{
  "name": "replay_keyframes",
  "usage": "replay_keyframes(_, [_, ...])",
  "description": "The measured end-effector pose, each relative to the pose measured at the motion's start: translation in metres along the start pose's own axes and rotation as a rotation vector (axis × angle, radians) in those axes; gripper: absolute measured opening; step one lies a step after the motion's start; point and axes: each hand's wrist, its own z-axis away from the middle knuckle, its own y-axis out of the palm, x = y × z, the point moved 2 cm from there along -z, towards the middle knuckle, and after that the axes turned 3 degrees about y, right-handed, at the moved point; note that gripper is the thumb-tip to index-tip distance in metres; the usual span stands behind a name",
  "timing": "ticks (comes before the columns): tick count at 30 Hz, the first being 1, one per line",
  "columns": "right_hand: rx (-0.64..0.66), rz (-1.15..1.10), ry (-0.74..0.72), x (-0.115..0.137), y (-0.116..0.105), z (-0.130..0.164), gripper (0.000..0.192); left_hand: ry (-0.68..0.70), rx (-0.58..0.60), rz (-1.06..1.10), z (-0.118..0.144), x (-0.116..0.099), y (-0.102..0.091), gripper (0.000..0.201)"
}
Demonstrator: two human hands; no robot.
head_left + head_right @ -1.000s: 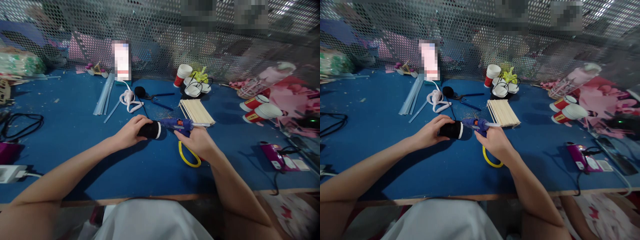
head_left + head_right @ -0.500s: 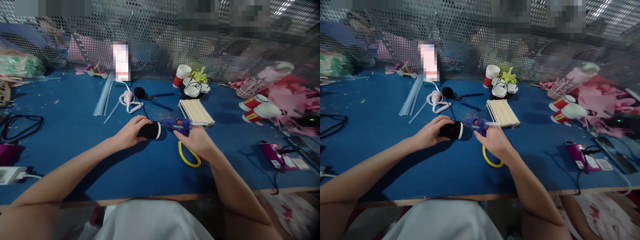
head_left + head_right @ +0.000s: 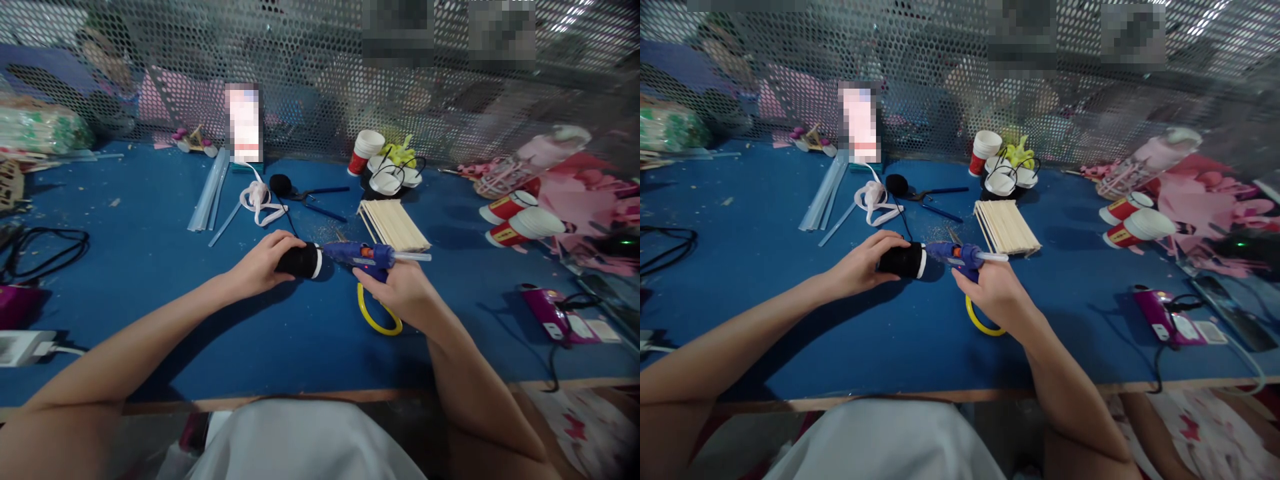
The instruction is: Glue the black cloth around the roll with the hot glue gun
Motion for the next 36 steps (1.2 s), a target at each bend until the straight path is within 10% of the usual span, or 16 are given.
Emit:
replay_keyframes(25, [-0.055,0.247,-0.382,0.010,-0.008,0.020,0.036,-0.052,-0.006,0.022,0.000,0.005,-0.001,0.054])
replay_keyframes(36, [0.024,0.217,-0.267,0.012,-0.009,0.021,0.026,-0.087,-0.004,0.011,0.000,0.004,-0.002,0.054])
